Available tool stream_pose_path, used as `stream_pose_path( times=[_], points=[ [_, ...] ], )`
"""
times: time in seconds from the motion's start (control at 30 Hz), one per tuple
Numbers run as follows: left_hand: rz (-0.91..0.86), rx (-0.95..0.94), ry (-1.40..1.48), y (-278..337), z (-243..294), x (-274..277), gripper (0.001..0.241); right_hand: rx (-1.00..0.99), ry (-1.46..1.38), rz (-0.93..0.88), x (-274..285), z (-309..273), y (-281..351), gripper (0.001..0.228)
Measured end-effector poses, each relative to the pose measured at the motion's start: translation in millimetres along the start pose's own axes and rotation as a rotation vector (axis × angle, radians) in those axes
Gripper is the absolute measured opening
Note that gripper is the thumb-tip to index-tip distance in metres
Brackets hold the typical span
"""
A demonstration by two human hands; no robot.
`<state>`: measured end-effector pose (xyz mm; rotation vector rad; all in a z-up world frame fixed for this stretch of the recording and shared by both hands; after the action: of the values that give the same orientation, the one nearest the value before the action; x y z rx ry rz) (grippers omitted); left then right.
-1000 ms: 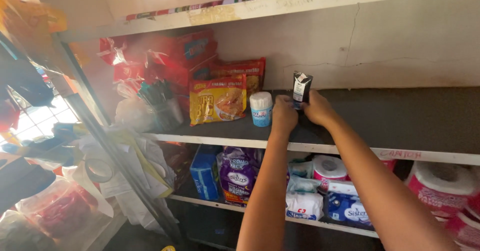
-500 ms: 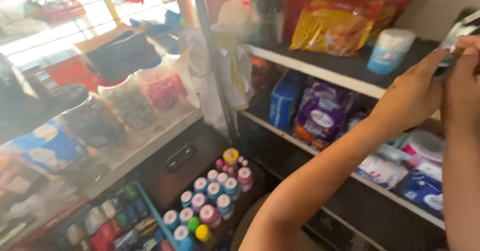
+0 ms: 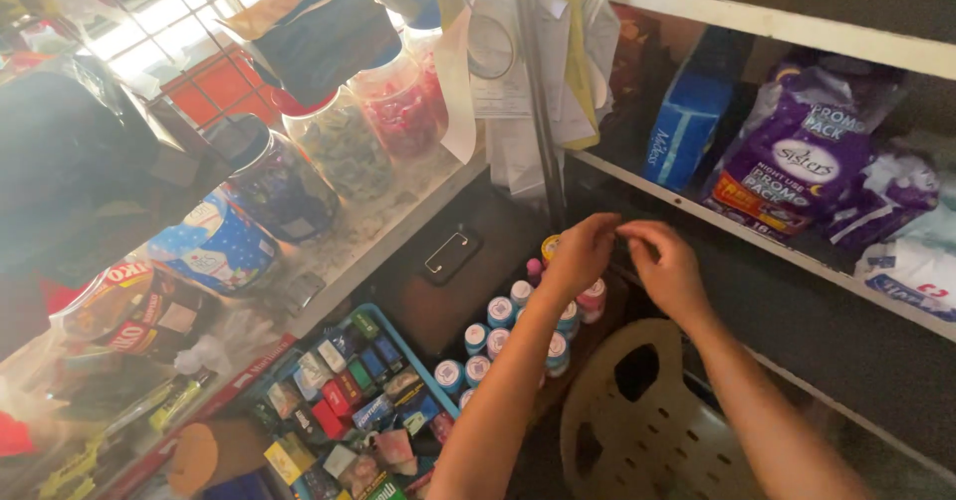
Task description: Organizing and stocking various household and personal care items on shelves in a small store.
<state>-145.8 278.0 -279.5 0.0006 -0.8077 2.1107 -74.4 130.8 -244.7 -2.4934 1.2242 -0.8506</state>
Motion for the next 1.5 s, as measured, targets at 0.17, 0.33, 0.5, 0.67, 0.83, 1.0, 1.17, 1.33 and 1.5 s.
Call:
stream_pose_path(
  times=[0.17,0.33,0.5,0.67,0.83,1.0,1.17,1.33,1.5],
  points=[
    [-0.131,0.194,-0.232,44.8,-36.7,26.2,0.012,-0.267,-0.005,-0.318,-69.7,123.2,40.4,0.055],
    [-0.168,0.167,-0.252,59.6,-11.6,38.9,0.022,-0.447,0.001,-0.423,-95.1,131.6,62.9,0.070],
    [-0.224,0.244,-0.157,67.2,-23.1,34.4,0.026,-0.402,-0.014,-0.299,-84.5,91.4,70.2,0.064],
    [-0.338,0.176,0.070,36.0,-24.7,13.3,0.017,-0.409,0.036,-0.170,-40.1,60.7,62.7,0.059],
    [-0.504,0.120,0.402,-22.1,67.6,-37.8,0.030,-0.326,0.013,0.123,81.6,-0.2,31.8,0.057],
    [-0.439,-0.318,0.187,-78.7,237.8,-91.1,0.064,0.009,0.202,0.417,232.6,-65.0,19.9,0.064],
    [-0.406,-0.431,0.359,-129.8,317.0,-194.0,0.066,0.062,0.188,0.595,360.5,-89.8,6.5,0.051],
    [-0.168,-0.655,0.292,-193.0,342.1,-316.6,0.059,0.178,0.450,0.739,478.3,-60.8,-29.7,0.043],
    [-0.084,-0.498,0.209,-254.0,320.9,-427.1,0.038,0.022,0.700,0.586,560.0,11.1,-92.8,0.044]
  ],
)
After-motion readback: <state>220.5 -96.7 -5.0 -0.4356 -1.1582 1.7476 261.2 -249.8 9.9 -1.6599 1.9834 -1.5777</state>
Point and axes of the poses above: each hand's wrist, its own y-axis away from the middle knuckle, its own x-axis out of the back of the hand, z = x × y, the point moved 2 cm from there along -y, towards the middle knuckle, and after that the axes turned 2 degrees about -x, right-handed, at the moved point
